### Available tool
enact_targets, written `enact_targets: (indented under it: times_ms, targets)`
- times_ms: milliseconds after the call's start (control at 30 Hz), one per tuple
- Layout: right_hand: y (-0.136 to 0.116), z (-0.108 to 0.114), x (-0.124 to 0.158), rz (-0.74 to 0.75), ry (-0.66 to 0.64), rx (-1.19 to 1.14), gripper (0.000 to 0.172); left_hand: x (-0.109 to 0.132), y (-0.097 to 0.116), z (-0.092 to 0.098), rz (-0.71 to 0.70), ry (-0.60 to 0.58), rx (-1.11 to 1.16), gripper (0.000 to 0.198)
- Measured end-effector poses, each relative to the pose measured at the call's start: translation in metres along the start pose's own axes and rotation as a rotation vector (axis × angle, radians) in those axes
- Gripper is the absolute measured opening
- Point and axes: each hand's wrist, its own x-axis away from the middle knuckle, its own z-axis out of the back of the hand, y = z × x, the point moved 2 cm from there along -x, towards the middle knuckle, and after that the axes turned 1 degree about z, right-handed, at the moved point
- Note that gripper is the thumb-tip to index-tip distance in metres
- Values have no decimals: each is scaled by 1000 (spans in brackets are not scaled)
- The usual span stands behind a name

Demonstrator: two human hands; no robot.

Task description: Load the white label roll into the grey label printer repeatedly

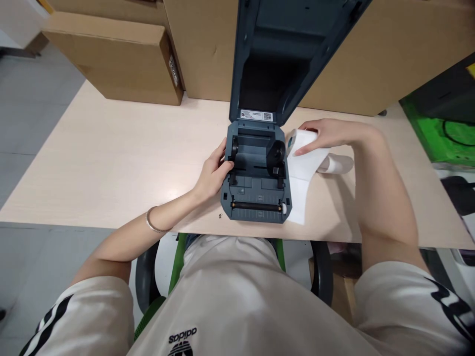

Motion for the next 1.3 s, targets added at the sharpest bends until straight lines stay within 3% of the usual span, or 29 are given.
enact_targets:
  times_ms: [133, 267, 333, 400, 467, 533, 667, 767, 867, 1033, 1167, 1300]
  targets:
    - [-1, -16, -14, -5, -32, -39, 82, 0, -1, 1, -12, 6, -11, 71]
    - [4, -19, -1, 49, 13, -141, 89, 1, -1, 2, -7, 10, -15, 71]
    - [16, -13, 11, 72, 130, -274, 79, 1, 0, 3, 10, 22, -26, 71]
    - [37, -8, 23, 4, 232, -429, 64, 1, 1, 3, 15, 31, -39, 71]
    - [61, -7, 32, -125, 231, -511, 50, 1, 2, 2, 16, 36, -46, 71]
    - [84, -13, 37, -234, 145, -516, 39, 1, 4, 2, 20, 39, -52, 71]
    - [107, -39, 38, -223, 56, -562, 38, 1, 5, 1, 12, 40, -59, 70]
    - [114, -59, 40, -222, 155, -604, 31, 1, 5, 0, 19, 35, -54, 71]
    - [113, -67, 50, -221, 284, -662, 30, 1, 3, 0, 45, 34, -41, 75]
    - [73, -44, 89, -155, 434, -731, 55, 1, 1, -1, 32, 32, -17, 73]
    - [6, -15, 107, 68, 386, -703, 63, -1, 2, -1, 0, 14, -7, 71]
    - [-62, 16, 94, 377, 257, -462, 58, -2, 2, -1, -2, 5, -8, 72]
